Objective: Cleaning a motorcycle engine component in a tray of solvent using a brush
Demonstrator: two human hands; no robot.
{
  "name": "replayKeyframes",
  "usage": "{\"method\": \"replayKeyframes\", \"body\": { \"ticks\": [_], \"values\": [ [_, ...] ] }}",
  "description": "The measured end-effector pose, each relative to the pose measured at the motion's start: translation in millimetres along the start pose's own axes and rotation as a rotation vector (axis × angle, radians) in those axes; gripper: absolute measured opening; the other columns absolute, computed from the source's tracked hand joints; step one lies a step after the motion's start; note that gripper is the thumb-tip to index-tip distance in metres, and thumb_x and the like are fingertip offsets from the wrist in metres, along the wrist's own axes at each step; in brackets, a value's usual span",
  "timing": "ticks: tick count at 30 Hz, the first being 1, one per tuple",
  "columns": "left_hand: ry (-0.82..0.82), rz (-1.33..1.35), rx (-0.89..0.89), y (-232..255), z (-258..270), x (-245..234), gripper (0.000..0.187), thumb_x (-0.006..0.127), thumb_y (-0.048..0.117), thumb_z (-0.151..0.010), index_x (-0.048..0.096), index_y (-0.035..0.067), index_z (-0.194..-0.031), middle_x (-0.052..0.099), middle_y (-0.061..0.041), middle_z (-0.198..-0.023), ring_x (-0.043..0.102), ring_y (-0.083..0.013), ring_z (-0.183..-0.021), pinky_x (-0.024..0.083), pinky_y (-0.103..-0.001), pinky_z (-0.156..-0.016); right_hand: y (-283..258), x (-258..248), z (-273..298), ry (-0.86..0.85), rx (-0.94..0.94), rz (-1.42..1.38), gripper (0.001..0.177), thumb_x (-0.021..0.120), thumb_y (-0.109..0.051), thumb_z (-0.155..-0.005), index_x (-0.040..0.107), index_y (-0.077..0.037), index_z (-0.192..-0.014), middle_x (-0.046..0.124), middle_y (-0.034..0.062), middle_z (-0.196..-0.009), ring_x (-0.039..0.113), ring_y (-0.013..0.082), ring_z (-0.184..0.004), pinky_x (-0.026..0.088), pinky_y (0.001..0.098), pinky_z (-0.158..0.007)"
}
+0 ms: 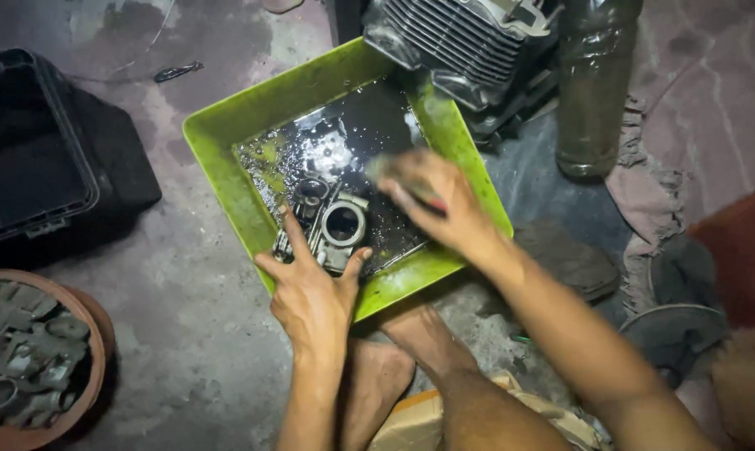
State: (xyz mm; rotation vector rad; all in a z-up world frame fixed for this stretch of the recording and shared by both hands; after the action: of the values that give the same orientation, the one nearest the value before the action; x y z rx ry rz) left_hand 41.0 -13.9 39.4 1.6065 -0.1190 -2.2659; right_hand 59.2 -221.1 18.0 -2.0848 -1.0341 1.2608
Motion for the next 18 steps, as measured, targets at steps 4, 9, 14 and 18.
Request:
{"method": "replayKeyframes", "body": {
  "ticks": [4, 9, 14, 18],
  "values": [
    [0.057, -0.021, 0.028, -0.9, 2.2, 14.9, 0.124, 0.084, 0.076, -0.064, 0.032, 0.020, -0.161, 0.048, -0.027, -0.121, 0.073, -0.0491, -0.077, 0.063, -0.057, -0.068, 98.8, 36.5, -14.5, -0.095, 0.014, 0.226, 0.035, 0.078, -0.020, -0.090, 0.070, 0.002, -0.116, 0.069, 0.0216, -0.116, 0.066, 0.0401, -0.111, 0.053, 0.0488, -0.097],
    [0.085, 0.004, -0.023, -1.1, 2.2, 14.8, 0.122, 0.080, 0.081, -0.066, 0.036, 0.016, -0.159, 0.049, -0.024, -0.115, 0.073, -0.0471, -0.075, 0.063, -0.057, -0.066, 103.0, 73.7, -30.3, -0.621, 0.390, 0.424, 0.022, 0.074, -0.004, -0.082, 0.076, 0.003, -0.103, 0.051, 0.0317, -0.146, 0.064, 0.0530, -0.115, 0.055, 0.0609, -0.095],
    [0.073, 0.052, 0.003, -1.8, 2.1, 9.4, 0.128, 0.079, 0.083, -0.063, 0.034, 0.013, -0.160, 0.049, -0.026, -0.113, 0.072, -0.0458, -0.073, 0.063, -0.059, -0.068, 51.9, 40.1, -31.6, -0.426, 0.423, 0.227, 0.034, 0.077, -0.029, -0.088, 0.072, 0.000, -0.105, 0.073, 0.0231, -0.101, 0.071, 0.0452, -0.100, 0.055, 0.0566, -0.089],
    [0.038, -0.018, -0.008, 0.6, 4.8, 6.0, 0.134, 0.077, 0.090, -0.058, 0.033, 0.016, -0.161, 0.052, -0.021, -0.109, 0.075, -0.0416, -0.074, 0.064, -0.057, -0.067, -19.6, -2.6, -32.1, -0.092, 0.252, -0.031, 0.012, 0.077, -0.019, -0.092, 0.077, -0.007, -0.093, 0.078, 0.0120, -0.092, 0.077, 0.0333, -0.089, 0.060, 0.0421, -0.081]
  ]
}}
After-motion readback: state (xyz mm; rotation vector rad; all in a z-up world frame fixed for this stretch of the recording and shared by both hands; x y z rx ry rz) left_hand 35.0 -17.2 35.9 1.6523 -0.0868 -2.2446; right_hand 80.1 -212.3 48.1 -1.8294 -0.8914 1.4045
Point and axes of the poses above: each hand's wrist, its own z-axis away from the middle knuckle, its own x-axis out of the palm, y = z × x, the point moved 6 cm from there along -z, towards the middle knuckle
